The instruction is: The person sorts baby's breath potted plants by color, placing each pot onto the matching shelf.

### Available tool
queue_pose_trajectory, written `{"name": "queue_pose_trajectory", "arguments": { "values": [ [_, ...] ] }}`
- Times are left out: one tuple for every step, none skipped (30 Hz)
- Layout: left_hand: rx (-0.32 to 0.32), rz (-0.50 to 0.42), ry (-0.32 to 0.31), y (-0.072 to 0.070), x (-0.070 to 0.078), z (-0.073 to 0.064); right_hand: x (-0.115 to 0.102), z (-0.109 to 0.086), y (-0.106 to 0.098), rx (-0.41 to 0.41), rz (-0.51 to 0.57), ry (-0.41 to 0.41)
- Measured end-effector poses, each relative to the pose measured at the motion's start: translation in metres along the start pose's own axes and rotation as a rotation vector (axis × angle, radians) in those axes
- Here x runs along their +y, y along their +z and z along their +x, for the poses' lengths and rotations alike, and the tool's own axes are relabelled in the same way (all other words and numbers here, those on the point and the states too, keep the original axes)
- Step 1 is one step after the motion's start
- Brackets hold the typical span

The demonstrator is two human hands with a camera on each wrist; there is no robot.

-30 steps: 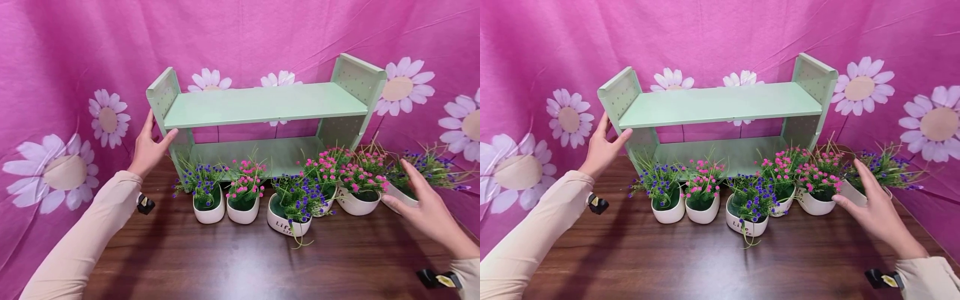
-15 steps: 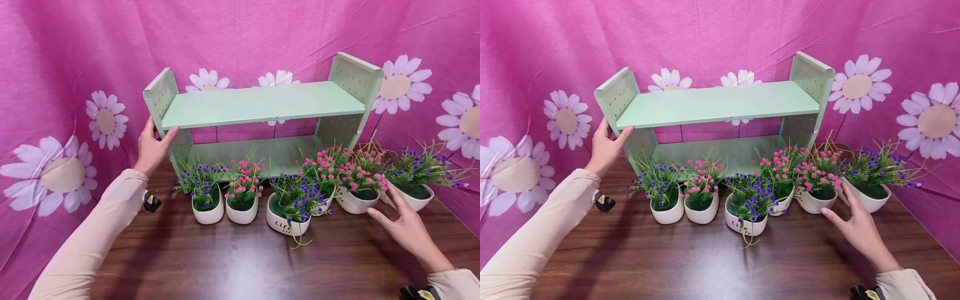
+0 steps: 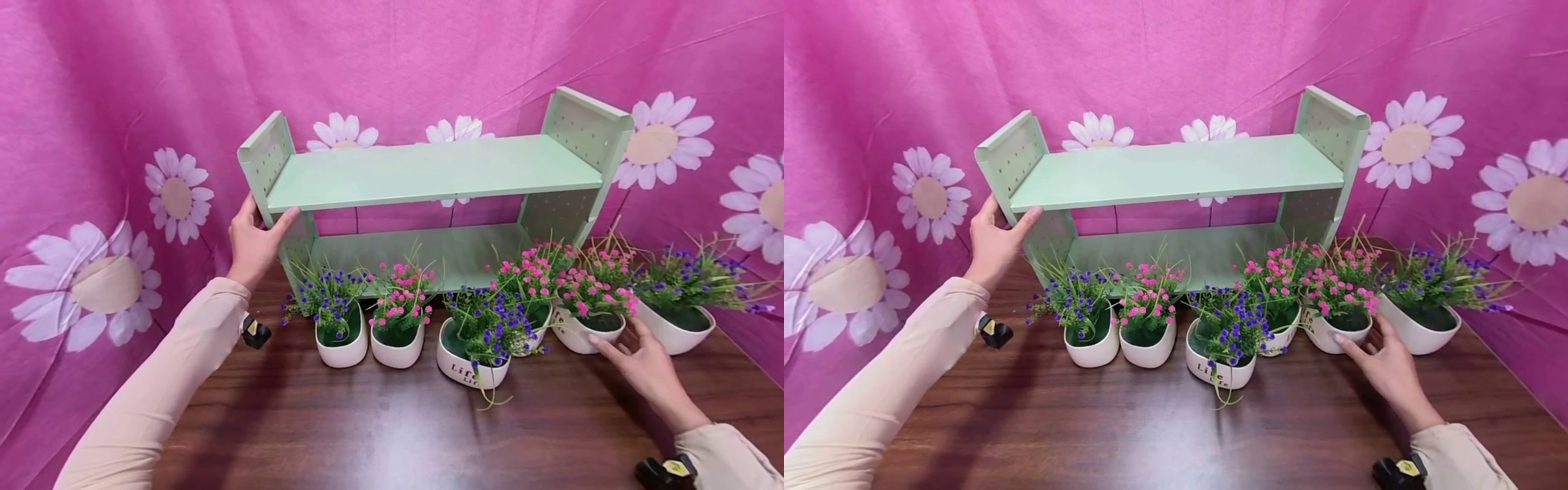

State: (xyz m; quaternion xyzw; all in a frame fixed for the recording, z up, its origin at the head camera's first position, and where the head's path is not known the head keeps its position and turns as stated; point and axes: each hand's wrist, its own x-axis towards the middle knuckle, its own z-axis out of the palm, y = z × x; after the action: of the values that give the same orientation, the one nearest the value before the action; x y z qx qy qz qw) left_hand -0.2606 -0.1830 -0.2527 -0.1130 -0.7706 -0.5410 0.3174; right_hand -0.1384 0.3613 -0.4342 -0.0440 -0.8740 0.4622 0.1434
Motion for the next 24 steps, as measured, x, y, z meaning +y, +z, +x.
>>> {"name": "queue_pose_trajectory", "arguments": {
  "values": [
    [0.005, 0.006, 0.002, 0.0001, -0.0003, 0.0001, 0.0002, 0.0009, 0.0012, 0.006, -0.009, 0.005],
    [0.010, 0.006, 0.000, 0.0002, -0.0007, 0.0001, 0.0004, 0.0019, 0.0026, 0.011, -0.015, 0.005],
    [0.012, 0.001, -0.002, 0.0000, -0.0016, 0.0004, 0.0006, 0.0029, 0.0038, 0.014, -0.021, 0.007],
    [0.013, -0.004, -0.002, -0.0001, -0.0015, 0.0002, 0.0005, 0.0035, 0.0047, 0.017, -0.027, 0.010],
    [0.014, -0.009, -0.003, -0.0001, -0.0019, 0.0002, 0.0003, 0.0041, 0.0056, 0.020, -0.032, 0.010],
    [0.016, -0.009, -0.004, 0.0001, -0.0016, 0.0003, 0.0002, 0.0047, 0.0065, 0.025, -0.034, 0.009],
    [0.017, -0.014, -0.008, 0.0004, -0.0009, 0.0000, 0.0002, 0.0054, 0.0073, 0.030, -0.034, 0.008],
    [0.018, -0.017, -0.013, 0.0004, -0.0006, -0.0001, 0.0004, 0.0060, 0.0080, 0.034, -0.033, 0.005],
    [0.021, -0.020, -0.017, 0.0005, -0.0012, 0.0003, 0.0004, 0.0065, 0.0086, 0.038, -0.032, 0.006],
    [0.021, -0.021, -0.020, 0.0008, -0.0010, 0.0003, 0.0005, 0.0067, 0.0090, 0.044, -0.032, 0.004],
    [0.024, -0.024, -0.023, 0.0008, -0.0014, 0.0004, 0.0009, 0.0071, 0.0094, 0.048, -0.028, 0.000],
    [0.025, -0.030, -0.027, 0.0009, -0.0022, 0.0007, 0.0014, 0.0074, 0.0096, 0.056, -0.024, -0.003],
    [0.024, -0.030, -0.027, 0.0008, -0.0017, 0.0002, 0.0019, 0.0076, 0.0099, 0.057, -0.013, -0.006],
    [0.022, -0.028, -0.026, 0.0006, -0.0015, 0.0000, 0.0024, 0.0078, 0.0100, 0.060, -0.004, -0.010],
    [0.021, -0.030, -0.026, 0.0005, -0.0016, 0.0000, 0.0028, 0.0079, 0.0101, 0.061, 0.006, -0.013],
    [0.020, -0.032, -0.025, 0.0003, -0.0009, -0.0002, 0.0032, 0.0080, 0.0100, 0.063, 0.015, -0.017],
    [0.020, -0.034, -0.026, 0.0001, -0.0008, -0.0002, 0.0035, 0.0081, 0.0100, 0.065, 0.025, -0.021],
    [0.018, -0.035, -0.026, -0.0001, -0.0011, 0.0000, 0.0037, 0.0081, 0.0099, 0.066, 0.034, -0.024],
    [0.016, -0.032, -0.028, -0.0003, -0.0005, 0.0000, 0.0038, 0.0081, 0.0098, 0.065, 0.044, -0.023],
    [0.016, -0.034, -0.031, -0.0005, -0.0012, 0.0005, 0.0038, 0.0080, 0.0096, 0.070, 0.042, -0.020],
    [0.017, -0.037, -0.035, -0.0007, -0.0018, 0.0009, 0.0036, 0.0077, 0.0093, 0.072, 0.043, -0.016],
    [0.017, -0.038, -0.038, -0.0010, -0.0023, 0.0011, 0.0034, 0.0074, 0.0090, 0.076, 0.041, -0.012],
    [0.017, -0.035, -0.041, -0.0011, -0.0027, 0.0014, 0.0030, 0.0069, 0.0086, 0.076, 0.040, -0.004],
    [0.016, -0.036, -0.044, -0.0012, -0.0032, 0.0016, 0.0028, 0.0063, 0.0082, 0.076, 0.037, 0.002]
  ]
}}
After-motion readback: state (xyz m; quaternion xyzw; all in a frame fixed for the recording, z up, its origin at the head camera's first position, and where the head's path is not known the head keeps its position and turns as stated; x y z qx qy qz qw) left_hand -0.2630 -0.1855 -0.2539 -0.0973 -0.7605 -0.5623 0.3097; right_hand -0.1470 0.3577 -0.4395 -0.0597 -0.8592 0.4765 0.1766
